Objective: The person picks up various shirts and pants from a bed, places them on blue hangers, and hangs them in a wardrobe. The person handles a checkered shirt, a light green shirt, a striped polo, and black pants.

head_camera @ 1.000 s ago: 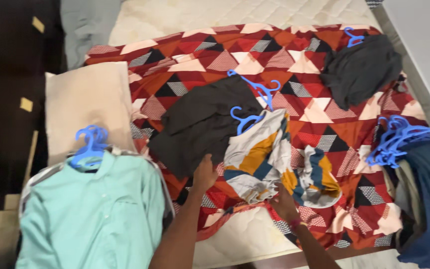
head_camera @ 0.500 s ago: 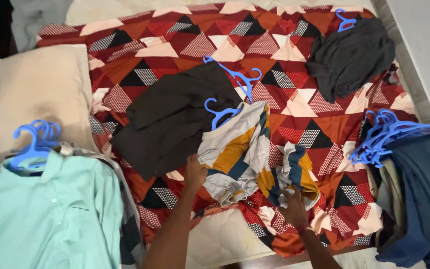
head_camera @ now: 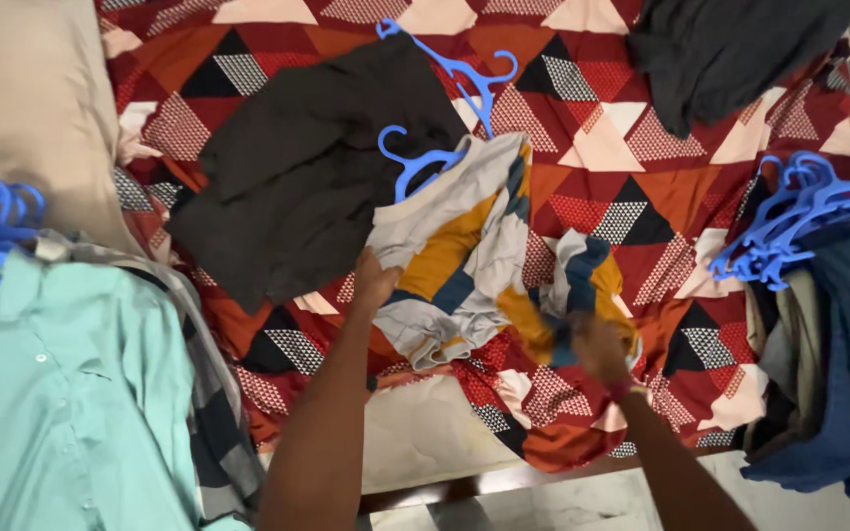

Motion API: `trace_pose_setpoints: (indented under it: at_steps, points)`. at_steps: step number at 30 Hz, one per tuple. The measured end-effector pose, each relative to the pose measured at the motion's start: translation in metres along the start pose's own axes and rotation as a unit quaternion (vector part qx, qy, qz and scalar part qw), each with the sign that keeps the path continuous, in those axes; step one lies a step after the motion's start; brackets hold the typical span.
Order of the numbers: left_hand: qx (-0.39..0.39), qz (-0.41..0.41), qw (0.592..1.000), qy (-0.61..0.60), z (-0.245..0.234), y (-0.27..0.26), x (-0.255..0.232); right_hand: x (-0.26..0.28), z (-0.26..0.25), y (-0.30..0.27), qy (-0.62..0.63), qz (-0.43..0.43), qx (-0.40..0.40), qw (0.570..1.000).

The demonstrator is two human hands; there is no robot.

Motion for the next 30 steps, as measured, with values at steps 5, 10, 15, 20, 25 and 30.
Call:
trace_pose_setpoints:
  at_steps: [5,10,15,20,25,30]
  points:
    - [-0.011,-0.048,0.999,0.002,0.011,0.002,0.007,-0.002,-0.1,0.0,0.039,0.11,-0.401,0.909]
    - [-0.093,-0.018,0.994,0.055,0.015,-0.001,0.003,0.062,-0.151,-0.028,0.027,-0.019,-0.408,0.912]
    - [-0.049,-0.109,0.993,0.022,0.011,0.007,0.008,0.103,-0.126,-0.048,0.103,-0.09,-0.286,0.948]
    - [0.157,-0.109,0.924,-0.331,0.021,-0.014,-0.001,0.117,-0.08,-0.057,0.191,-0.075,-0.169,0.964]
    - [0.161,-0.066,0.918,-0.356,0.038,-0.043,-0.067,0.134,-0.076,-0.047,0.282,-0.069,-0.085,0.953]
    - [-0.036,0.106,0.979,-0.173,0.01,-0.095,-0.169,0.183,-0.115,-0.029,0.33,-0.066,-0.082,0.938]
Point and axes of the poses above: each hand's wrist, its own y-axis towards the middle knuckle, its own z-axis out of the palm, x = y × z, the point moved 2 cm from there along y, towards the middle knuckle, and after that the axes turned 15 degrees about x, right-handed, at the moved point
